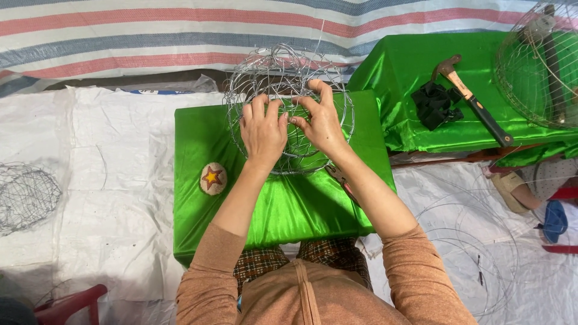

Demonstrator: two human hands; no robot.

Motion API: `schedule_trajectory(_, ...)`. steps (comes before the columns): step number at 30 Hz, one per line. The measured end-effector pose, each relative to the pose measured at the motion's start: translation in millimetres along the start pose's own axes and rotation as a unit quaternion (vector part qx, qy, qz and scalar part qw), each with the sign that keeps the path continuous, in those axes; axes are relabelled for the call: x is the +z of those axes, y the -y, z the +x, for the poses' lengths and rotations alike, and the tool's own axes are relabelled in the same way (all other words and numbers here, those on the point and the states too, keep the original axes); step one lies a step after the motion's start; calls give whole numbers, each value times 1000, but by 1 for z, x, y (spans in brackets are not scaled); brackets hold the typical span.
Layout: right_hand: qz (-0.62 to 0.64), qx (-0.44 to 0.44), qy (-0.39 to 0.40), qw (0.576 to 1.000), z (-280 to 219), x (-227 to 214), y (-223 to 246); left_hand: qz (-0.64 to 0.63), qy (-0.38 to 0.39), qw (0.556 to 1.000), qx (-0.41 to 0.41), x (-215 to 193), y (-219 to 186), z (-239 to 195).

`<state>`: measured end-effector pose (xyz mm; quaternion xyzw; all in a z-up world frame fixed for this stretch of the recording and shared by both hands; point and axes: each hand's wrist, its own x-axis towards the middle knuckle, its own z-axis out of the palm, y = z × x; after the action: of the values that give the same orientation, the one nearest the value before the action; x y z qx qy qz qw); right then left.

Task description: The person assembles a wire mesh basket by hand and using pliers to twist and cut metal wire segments.

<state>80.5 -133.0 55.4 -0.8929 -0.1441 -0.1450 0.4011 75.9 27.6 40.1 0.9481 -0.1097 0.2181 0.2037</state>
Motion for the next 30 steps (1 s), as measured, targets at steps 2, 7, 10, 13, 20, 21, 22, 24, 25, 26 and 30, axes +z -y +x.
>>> schedule_trajectory(2, 0, 5, 1, 1000, 1, 1, -2, 1, -1, 1000, 3, 3, 2, 1)
schedule_trajectory(7, -2, 24, 3, 1000, 0, 3, -5, 20, -1, 1000, 19, -3, 0, 3)
schedule_trajectory(10, 13, 21, -5, 1000, 2, 2, -3, 14, -81, 995, 57, -1, 2, 2)
schedule_trajectory(13, 15, 39, -5, 999, 3, 3, 0, 24, -89, 987, 129, 6, 5, 3)
schedule_trajectory(20, 15, 23, -13, 1000, -1, 2, -1, -46, -71, 993, 87, -6, 3, 8)
schedule_trajectory(21, 4, 2, -17, 1000, -3, 2, -5, -41, -59, 996, 61, -9, 1, 7)
schedule_trajectory(22, 4, 4, -17, 1000, -4, 1, -1, -42, -58, 996, 61, -7, 0, 8)
schedule_trajectory(24, -34, -1, -41, 999, -7, -3, 7, -76, 8, 997, -7, 0, 0, 10)
schedule_trajectory(25, -34, -1, -41, 999, -11, -5, 9, -76, 8, 997, -8, -4, -4, 13)
schedule_trajectory(26, -48, -14, -45, 998, -14, -7, 12, -133, 22, 991, -22, -8, -8, 17)
schedule_trajectory(30, -52, -45, -74, 995, -37, -18, 1, -237, 17, 971, -21, -4, -11, 20)
